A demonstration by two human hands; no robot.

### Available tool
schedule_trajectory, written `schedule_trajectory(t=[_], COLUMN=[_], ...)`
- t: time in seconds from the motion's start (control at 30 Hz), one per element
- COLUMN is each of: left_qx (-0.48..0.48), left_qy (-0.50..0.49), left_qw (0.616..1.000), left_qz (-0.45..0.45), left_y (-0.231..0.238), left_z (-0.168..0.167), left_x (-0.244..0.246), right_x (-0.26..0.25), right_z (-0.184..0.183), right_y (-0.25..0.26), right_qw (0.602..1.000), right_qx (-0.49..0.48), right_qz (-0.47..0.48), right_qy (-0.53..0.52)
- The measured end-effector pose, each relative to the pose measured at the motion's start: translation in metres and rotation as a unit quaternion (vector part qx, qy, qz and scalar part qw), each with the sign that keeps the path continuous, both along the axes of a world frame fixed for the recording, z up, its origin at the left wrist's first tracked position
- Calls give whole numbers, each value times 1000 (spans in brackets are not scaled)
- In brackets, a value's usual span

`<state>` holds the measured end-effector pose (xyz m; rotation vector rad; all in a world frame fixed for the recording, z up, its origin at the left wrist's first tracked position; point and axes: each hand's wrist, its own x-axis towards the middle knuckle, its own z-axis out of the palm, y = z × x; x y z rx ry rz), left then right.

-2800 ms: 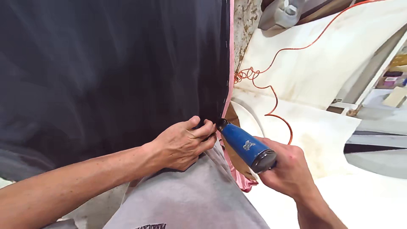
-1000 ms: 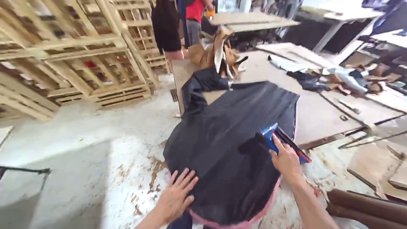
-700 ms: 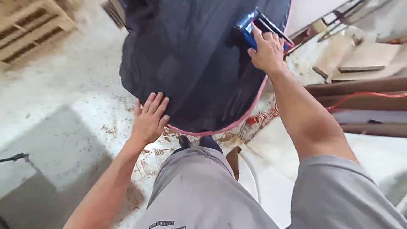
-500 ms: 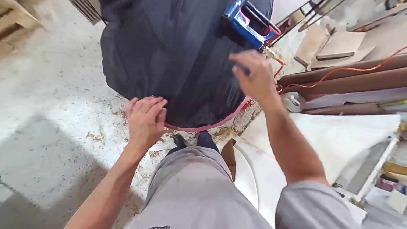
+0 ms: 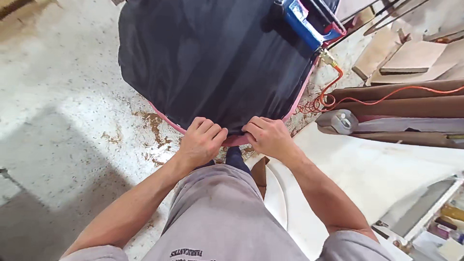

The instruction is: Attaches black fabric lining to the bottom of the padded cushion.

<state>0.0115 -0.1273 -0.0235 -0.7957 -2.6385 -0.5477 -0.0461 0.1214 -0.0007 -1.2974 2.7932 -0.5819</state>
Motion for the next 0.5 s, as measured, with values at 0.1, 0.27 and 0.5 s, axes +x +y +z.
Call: schedule_trajectory(t=[0.1,0.27,0.5], left_qx=[34,48,34], left_qy=[94,60,-81], left_qw=[995,997,996], left_qz=[2,-6,14], left_y=[2,3,-10], left_z=[-13,-19,-9], left_x=[9,27,13], right_x=[21,41,37], right_z=[-25,-30,-22], right_y=[-2,1,-6], right_qw=[982,987,985], right_qx=[-95,-68,-62], right_qz=[-53,-63,-121], right_qy=[152,129,107])
